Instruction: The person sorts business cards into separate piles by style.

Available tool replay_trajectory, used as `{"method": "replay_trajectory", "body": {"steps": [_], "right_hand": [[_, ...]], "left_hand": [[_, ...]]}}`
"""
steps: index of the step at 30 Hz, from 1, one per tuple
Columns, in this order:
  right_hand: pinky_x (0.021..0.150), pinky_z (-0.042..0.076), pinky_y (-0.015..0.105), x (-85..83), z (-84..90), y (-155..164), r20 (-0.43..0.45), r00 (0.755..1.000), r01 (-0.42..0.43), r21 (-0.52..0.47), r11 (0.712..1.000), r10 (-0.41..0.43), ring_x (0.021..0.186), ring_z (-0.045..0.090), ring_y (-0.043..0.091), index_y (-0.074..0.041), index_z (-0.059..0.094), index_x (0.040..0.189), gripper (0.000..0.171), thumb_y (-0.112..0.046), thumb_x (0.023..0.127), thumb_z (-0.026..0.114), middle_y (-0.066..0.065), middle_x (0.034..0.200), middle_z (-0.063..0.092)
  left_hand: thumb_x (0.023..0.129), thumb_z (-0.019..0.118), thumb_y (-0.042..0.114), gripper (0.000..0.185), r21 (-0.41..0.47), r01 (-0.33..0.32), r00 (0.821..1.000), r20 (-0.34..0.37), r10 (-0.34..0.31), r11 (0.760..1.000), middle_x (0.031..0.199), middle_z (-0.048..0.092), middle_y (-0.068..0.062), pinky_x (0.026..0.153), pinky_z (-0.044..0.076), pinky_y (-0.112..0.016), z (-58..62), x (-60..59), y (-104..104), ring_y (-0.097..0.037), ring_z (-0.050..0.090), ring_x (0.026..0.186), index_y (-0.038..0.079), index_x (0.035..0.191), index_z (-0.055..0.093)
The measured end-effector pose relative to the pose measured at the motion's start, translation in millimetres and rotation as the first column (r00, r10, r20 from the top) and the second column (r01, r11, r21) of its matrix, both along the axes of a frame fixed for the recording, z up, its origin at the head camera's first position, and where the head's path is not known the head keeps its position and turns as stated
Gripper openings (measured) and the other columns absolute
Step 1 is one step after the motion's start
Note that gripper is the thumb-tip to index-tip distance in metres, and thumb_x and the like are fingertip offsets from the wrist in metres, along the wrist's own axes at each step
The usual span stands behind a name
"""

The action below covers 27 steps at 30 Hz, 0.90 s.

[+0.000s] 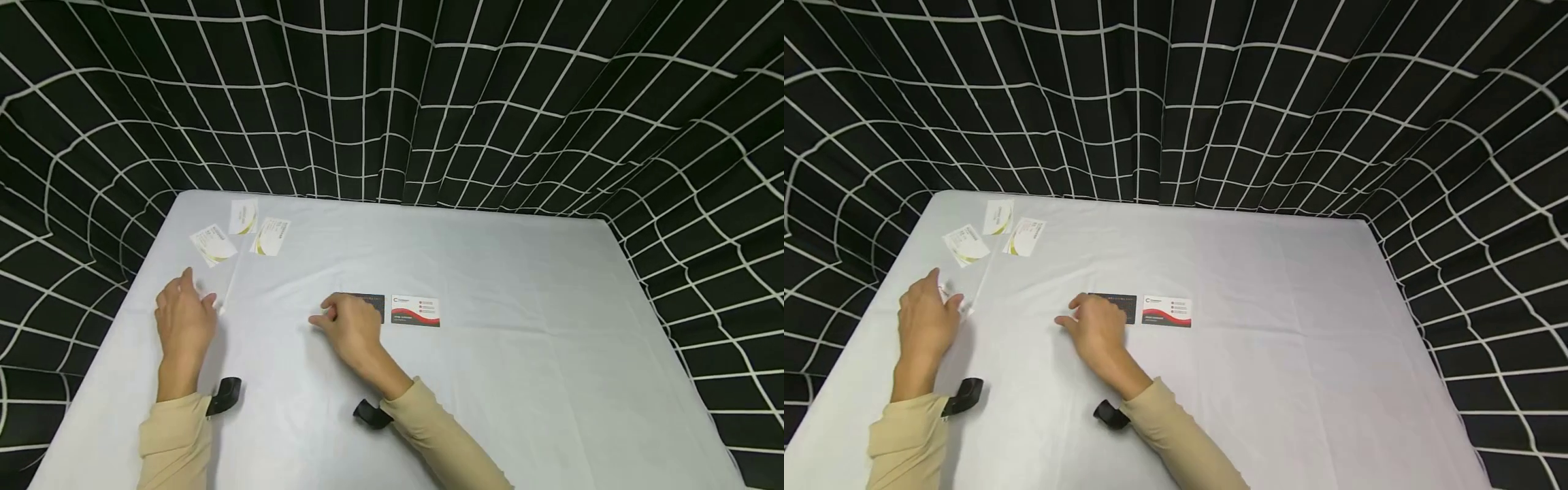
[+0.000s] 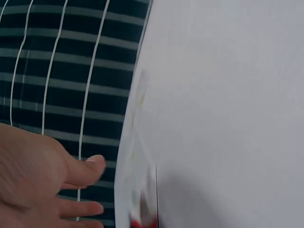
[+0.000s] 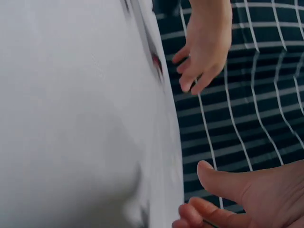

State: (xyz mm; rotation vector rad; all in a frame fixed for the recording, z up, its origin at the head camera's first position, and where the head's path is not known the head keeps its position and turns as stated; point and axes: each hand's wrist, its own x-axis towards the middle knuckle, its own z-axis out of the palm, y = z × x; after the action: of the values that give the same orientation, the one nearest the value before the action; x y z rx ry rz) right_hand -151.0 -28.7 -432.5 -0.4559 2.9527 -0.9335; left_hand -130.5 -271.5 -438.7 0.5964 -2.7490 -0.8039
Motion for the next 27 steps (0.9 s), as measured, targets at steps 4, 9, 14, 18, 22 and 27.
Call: {"method": "replay_trajectory", "body": {"steps": [4,9,14,18,22,27], "right_hand": [[0.054,0.041,0.019,2.6,0.5,-41.0,0.056,0.997,-0.063,0.114,0.991,0.057,0.071,0.063,0.006,-0.015,0.076,0.100,0.036,-0.045,0.080,0.078,-0.009,0.086,0.071],[0.063,0.048,0.026,9.3,1.8,-82.3,0.107,0.985,-0.152,0.211,0.966,0.132,0.082,0.066,0.010,-0.017,0.073,0.112,0.047,-0.050,0.079,0.076,-0.006,0.096,0.071],[0.061,0.048,0.025,11.9,0.5,-113.4,0.117,0.975,-0.213,0.284,0.935,0.187,0.082,0.066,0.011,-0.020,0.071,0.112,0.048,-0.055,0.079,0.074,-0.006,0.091,0.066],[0.055,0.046,0.024,7.9,-3.7,-133.6,0.085,0.968,-0.250,0.341,0.906,0.235,0.075,0.064,0.010,-0.019,0.070,0.101,0.044,-0.058,0.080,0.071,-0.006,0.084,0.060],[0.054,0.045,0.024,2.9,-7.7,-155.3,0.039,0.963,-0.260,0.379,0.888,0.265,0.071,0.062,0.009,-0.020,0.067,0.094,0.043,-0.060,0.081,0.070,-0.006,0.084,0.057],[0.053,0.044,0.023,1.9,-13.7,-176.9,0.008,0.967,-0.237,0.402,0.885,0.255,0.072,0.058,0.006,-0.022,0.064,0.090,0.036,-0.055,0.081,0.074,-0.007,0.088,0.053]], "left_hand": [[0.092,0.058,0.003,0.065,0.045,0.007,0.993,0.120,-0.012,0.999,0.136,0.030,-0.047,0.103,0.021,-0.068,-5.8,8.9,-20.8,-0.061,0.027,0.128,-0.020,0.142,0.024],[0.092,0.061,0.010,0.069,0.072,0.047,0.982,0.177,-0.059,0.996,0.136,0.028,-0.046,0.103,0.020,-0.069,-9.3,16.0,-27.9,-0.061,0.026,0.126,-0.017,0.144,0.025],[0.089,0.065,0.009,0.073,0.045,0.066,0.979,0.189,-0.074,0.997,0.135,0.030,-0.046,0.102,0.021,-0.069,-9.2,16.8,-32.0,-0.063,0.027,0.124,-0.017,0.144,0.025],[0.086,0.070,0.007,0.073,0.011,0.063,0.981,0.181,-0.064,0.998,0.133,0.033,-0.046,0.098,0.023,-0.069,-10.6,14.4,-34.8,-0.064,0.030,0.121,-0.016,0.142,0.031],[0.083,0.073,0.006,0.066,-0.017,0.058,0.987,0.152,-0.055,0.998,0.128,0.039,-0.045,0.094,0.027,-0.067,-10.1,15.0,-34.4,-0.062,0.035,0.114,-0.016,0.136,0.041],[0.077,0.075,0.002,0.064,-0.015,0.009,0.995,0.102,-0.007,1.000,0.120,0.042,-0.046,0.091,0.028,-0.062,-9.3,15.1,-36.7,-0.060,0.035,0.110,-0.016,0.131,0.045]]}}
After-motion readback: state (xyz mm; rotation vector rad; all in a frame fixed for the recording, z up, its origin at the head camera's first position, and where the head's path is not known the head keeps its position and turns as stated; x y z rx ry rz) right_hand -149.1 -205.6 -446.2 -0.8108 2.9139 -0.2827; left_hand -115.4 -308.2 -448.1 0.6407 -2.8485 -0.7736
